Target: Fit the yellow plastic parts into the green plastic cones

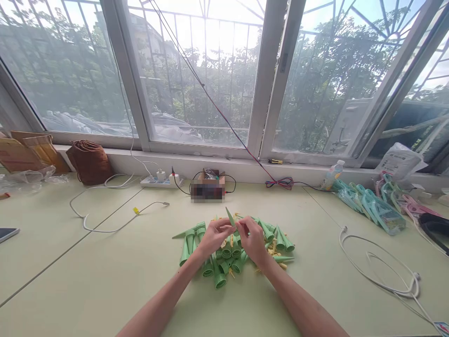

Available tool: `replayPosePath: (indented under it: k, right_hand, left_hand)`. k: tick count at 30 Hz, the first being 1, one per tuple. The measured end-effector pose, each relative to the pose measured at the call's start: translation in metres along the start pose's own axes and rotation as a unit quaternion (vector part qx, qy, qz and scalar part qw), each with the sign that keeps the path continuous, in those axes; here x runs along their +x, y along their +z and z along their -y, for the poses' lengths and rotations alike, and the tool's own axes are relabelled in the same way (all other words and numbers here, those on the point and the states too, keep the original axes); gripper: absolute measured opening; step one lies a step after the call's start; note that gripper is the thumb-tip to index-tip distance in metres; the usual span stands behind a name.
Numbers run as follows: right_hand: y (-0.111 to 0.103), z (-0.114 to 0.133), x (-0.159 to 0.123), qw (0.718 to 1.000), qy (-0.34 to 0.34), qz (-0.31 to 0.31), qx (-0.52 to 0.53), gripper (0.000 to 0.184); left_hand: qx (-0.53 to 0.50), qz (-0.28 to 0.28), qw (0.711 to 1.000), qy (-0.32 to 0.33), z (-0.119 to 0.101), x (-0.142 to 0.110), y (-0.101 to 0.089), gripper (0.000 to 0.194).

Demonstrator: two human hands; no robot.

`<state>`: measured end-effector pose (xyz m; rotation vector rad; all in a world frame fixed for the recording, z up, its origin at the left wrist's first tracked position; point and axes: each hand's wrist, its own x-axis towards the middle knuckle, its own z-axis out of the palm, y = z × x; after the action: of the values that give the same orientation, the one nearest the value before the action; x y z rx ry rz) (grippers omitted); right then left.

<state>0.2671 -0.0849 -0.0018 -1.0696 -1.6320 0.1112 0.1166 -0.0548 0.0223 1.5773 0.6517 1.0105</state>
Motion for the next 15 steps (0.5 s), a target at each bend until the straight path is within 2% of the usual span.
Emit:
replayPosePath:
  k: [8, 15]
  right_hand:
    - [0.0023, 0.0064, -0.0033, 0.999, -0.017, 0.032, -0.006, 0.01]
    - [0.0024, 0.0075, -0.003, 0.999, -0.014, 0.026, -0.015, 0.011]
  left_hand:
    - [-0.052, 0.032, 0.998, -0.014, -0.0047, -0.0008, -0.0002, 0.035]
    - [-0.076, 0.039, 0.996, -0.039, -0.0015, -0.0026, 0.002, 0.041]
